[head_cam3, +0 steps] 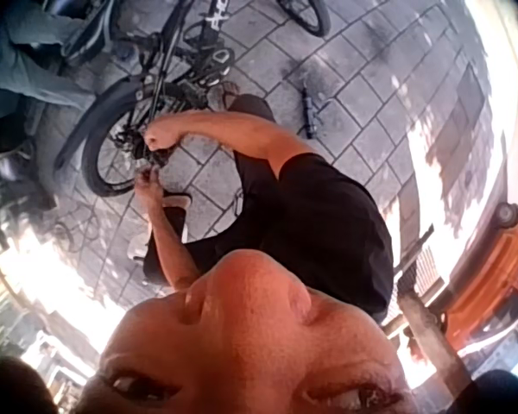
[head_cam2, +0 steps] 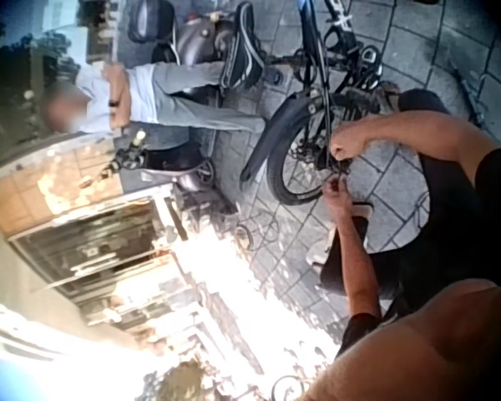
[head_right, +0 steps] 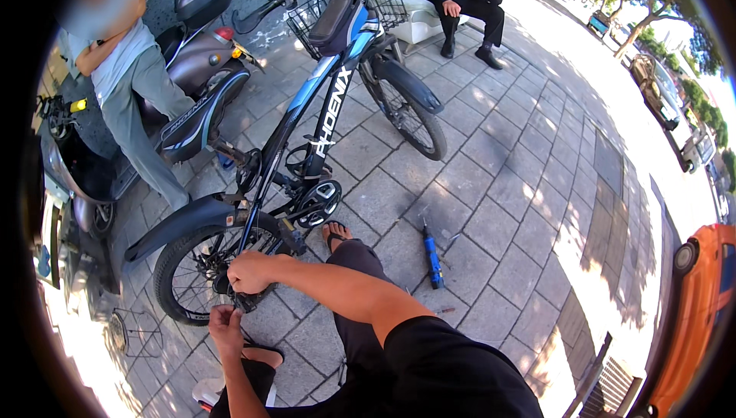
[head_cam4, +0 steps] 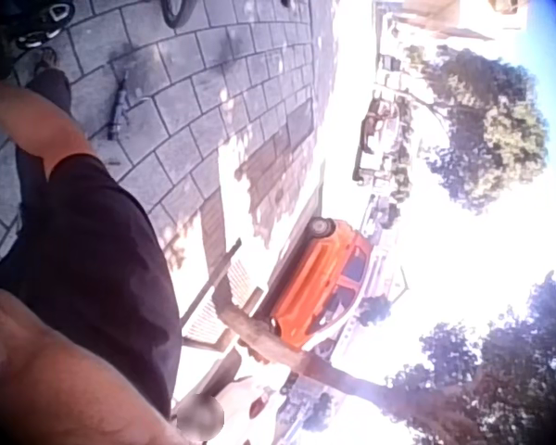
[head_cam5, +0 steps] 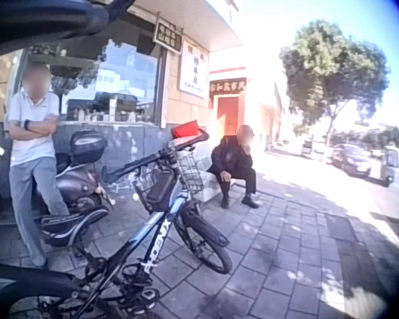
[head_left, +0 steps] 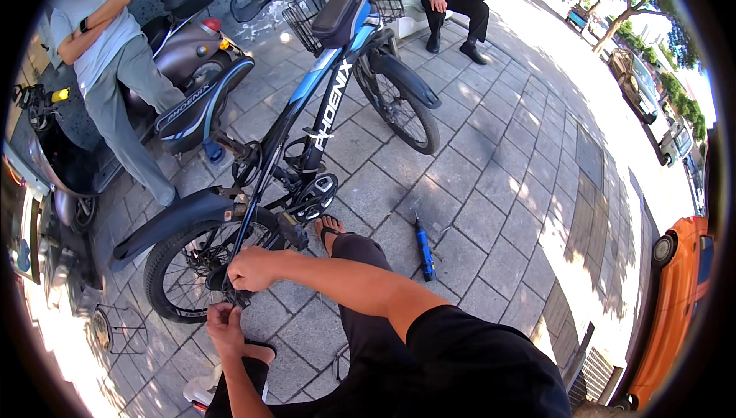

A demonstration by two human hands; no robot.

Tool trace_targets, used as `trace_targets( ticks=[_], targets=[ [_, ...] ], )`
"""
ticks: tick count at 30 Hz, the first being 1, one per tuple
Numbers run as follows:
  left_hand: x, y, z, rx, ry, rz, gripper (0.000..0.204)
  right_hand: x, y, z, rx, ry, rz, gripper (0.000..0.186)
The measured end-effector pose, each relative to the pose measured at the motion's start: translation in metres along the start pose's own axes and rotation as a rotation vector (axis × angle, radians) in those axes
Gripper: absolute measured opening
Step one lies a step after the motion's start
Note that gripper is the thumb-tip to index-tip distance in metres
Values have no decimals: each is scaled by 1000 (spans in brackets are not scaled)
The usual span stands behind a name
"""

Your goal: The person sits on the ground and adjusts the rear derailleur and chain of a bicycle using a screwdriver and pliers. They manipulate the cable tension and inspect the gear mechanism while seated on the sidewalk.

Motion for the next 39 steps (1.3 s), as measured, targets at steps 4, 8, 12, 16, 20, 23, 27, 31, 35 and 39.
trace_targets(
  ticks=[4, 8, 12, 16, 20, 23, 27, 31, 35, 39],
  targets=[
    [-6, -11, 2, 20, 21, 57, 19, 1, -20, -16, -7, -91, 24, 17],
    [-12, -9, 13, -21, 18, 13, 19, 4, -28, 0, 97, -86, 34, 16],
    [-18, 13, 7, -6, -19, -50, 17, 2, -17, -2, 215, -97, -51, 12],
    [-20, 15, -15, 98, -74, -72, 17, 10, -30, 1, 235, -94, 77, 10],
    [-18, 22, -10, 83, -136, -119, 18, 8, -17, 6, 380, -75, -116, 10],
    [-23, 35, -1, 79, -145, -133, 17, 6, -12, 10, 434, -57, -145, 9],
    [-32, 43, -8, 124, -153, -148, 17, 13, -26, 25, 558, -9, 12, 6],
    [-38, 49, -11, 161, -222, -178, 17, 13, -23, 28, 587, 12, -78, 9],
    [-46, 63, -17, 199, -271, -187, 17, 10, -29, 16, 642, -102, 66, 10],
    [-46, 50, -11, 182, -256, -136, 16, 25, -71, -31, 564, -84, 590, 17]
  ],
)
Point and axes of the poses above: each hand's wrist, its own x-axis away from the middle knuckle, its own y-axis out of the palm, z = x × y, the point moved 9 cm from there along -x, towards the middle knuckle, and after that the axes turned 11 degrees about -y, right-handed, at the moved point
